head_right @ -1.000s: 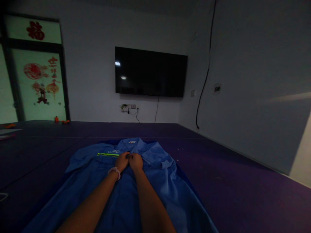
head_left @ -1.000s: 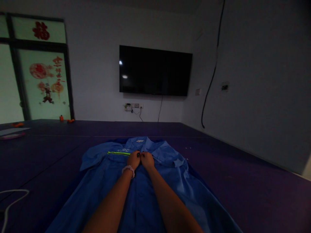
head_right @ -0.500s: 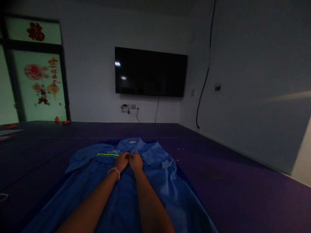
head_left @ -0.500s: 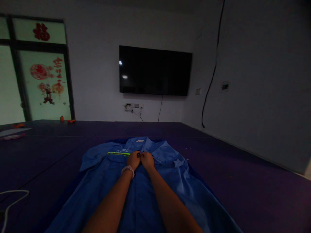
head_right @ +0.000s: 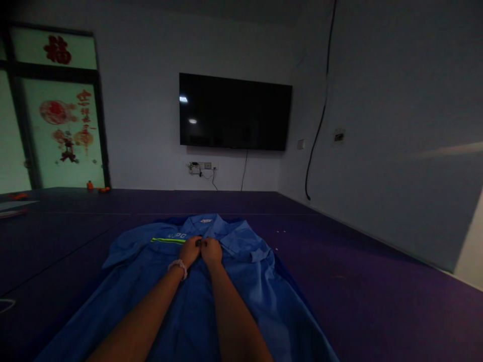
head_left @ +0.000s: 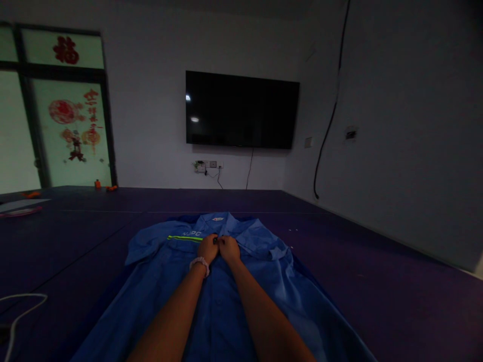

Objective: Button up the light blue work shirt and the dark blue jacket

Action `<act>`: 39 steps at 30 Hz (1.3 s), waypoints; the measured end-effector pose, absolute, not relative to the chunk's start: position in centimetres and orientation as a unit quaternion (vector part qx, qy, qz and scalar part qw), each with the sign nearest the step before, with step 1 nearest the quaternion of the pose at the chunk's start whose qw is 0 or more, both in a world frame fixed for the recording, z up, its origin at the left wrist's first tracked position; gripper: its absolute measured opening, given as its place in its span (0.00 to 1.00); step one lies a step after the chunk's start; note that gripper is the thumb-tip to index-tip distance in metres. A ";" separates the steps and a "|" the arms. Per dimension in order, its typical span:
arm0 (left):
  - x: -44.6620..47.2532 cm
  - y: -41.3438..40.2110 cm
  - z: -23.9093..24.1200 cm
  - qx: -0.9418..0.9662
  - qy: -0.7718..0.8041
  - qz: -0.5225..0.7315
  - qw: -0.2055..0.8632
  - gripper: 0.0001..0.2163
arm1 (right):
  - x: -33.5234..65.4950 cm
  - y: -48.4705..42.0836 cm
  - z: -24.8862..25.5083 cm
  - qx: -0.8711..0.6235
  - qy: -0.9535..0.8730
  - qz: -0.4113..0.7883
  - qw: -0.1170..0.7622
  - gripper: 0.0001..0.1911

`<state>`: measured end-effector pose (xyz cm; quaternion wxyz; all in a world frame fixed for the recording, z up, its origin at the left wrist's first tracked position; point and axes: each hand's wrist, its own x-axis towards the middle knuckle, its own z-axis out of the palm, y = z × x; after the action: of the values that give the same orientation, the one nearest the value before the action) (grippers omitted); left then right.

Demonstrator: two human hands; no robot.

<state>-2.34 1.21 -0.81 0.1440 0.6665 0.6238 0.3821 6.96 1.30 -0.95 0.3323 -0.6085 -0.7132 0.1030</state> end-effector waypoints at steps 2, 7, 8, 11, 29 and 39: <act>-2.4 1.3 -0.9 0.666 0.622 0.385 0.146 0.14 | 7.0 1.3 -1.0 -0.609 -0.712 0.106 0.333 0.12; -2.5 1.5 -1.2 0.674 0.597 0.408 0.153 0.15 | 7.1 1.5 -1.0 -0.597 -0.716 0.127 0.339 0.13; -2.5 1.6 -1.3 0.679 0.586 0.414 0.156 0.16 | 7.1 1.6 -1.0 -0.592 -0.719 0.132 0.340 0.13; -2.4 1.6 -1.4 0.692 0.559 0.429 0.160 0.16 | 7.2 1.8 -1.0 -0.581 -0.726 0.138 0.341 0.13; -2.1 1.4 -1.2 0.638 0.525 0.526 0.201 0.19 | 7.5 1.8 -1.1 -0.566 -0.690 0.138 0.430 0.20; -2.2 1.0 -0.9 0.591 0.531 0.560 0.235 0.15 | 7.4 2.3 -1.9 -0.598 -0.659 0.081 0.449 0.16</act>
<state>-2.23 1.03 -0.93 0.2353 0.5914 0.5307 0.5596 7.41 2.32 -1.95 0.4485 -0.5983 -0.6591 0.0807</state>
